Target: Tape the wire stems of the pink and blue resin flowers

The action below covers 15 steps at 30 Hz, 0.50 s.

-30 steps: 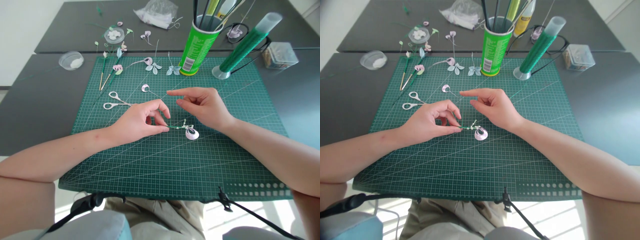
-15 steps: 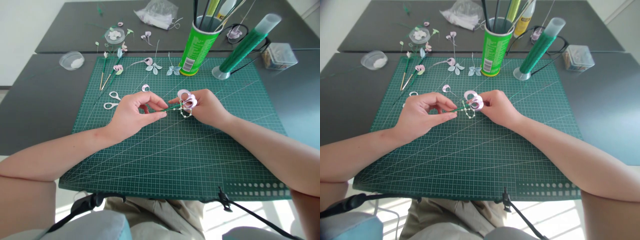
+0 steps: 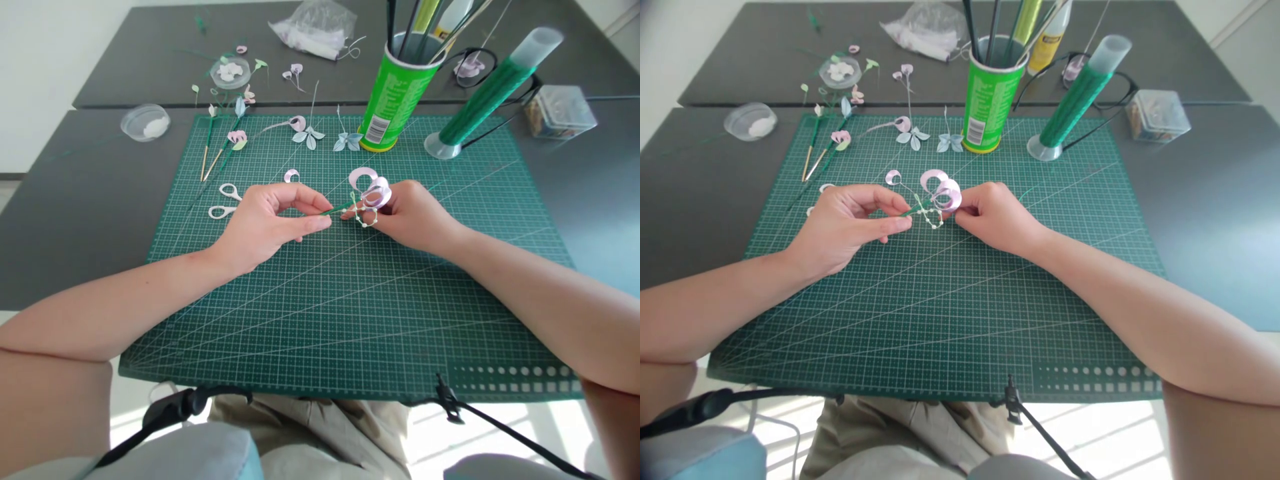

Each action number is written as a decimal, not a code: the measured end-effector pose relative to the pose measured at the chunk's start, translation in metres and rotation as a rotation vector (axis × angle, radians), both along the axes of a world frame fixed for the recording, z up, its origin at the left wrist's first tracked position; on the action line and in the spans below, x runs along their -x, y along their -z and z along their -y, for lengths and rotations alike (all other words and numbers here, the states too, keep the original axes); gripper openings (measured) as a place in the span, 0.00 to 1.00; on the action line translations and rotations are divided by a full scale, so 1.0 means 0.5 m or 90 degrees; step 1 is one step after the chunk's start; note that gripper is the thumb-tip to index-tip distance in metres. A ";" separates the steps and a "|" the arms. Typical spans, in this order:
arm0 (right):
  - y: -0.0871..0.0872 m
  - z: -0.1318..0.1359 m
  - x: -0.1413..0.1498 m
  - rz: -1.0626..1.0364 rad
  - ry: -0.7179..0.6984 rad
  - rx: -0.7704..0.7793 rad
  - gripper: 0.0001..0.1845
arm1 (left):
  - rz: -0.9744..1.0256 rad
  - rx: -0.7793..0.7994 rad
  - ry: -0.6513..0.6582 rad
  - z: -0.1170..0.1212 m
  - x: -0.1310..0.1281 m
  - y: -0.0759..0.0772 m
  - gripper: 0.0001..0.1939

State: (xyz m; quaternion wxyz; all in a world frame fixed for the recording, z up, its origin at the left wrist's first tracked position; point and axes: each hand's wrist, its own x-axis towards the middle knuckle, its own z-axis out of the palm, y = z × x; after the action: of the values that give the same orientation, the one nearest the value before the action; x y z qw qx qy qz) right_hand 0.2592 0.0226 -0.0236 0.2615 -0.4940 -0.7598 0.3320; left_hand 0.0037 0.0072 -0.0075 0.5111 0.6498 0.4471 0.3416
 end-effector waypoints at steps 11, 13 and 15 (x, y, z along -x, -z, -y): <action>-0.022 -0.022 -0.001 -0.167 0.181 -0.148 0.13 | -0.016 0.064 0.036 -0.015 0.001 0.004 0.12; -0.055 -0.014 0.002 -0.181 0.223 -0.280 0.16 | -0.025 0.051 0.039 -0.017 0.002 0.002 0.13; -0.105 0.004 0.007 -0.217 0.221 -0.404 0.19 | -0.033 0.044 0.043 -0.017 0.003 -0.001 0.13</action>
State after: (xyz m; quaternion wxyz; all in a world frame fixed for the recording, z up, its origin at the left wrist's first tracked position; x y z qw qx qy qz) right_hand 0.2559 0.0209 0.0289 0.5760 -0.4475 -0.6754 0.1086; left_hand 0.0023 0.0158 -0.0071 0.5324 0.6553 0.4496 0.2915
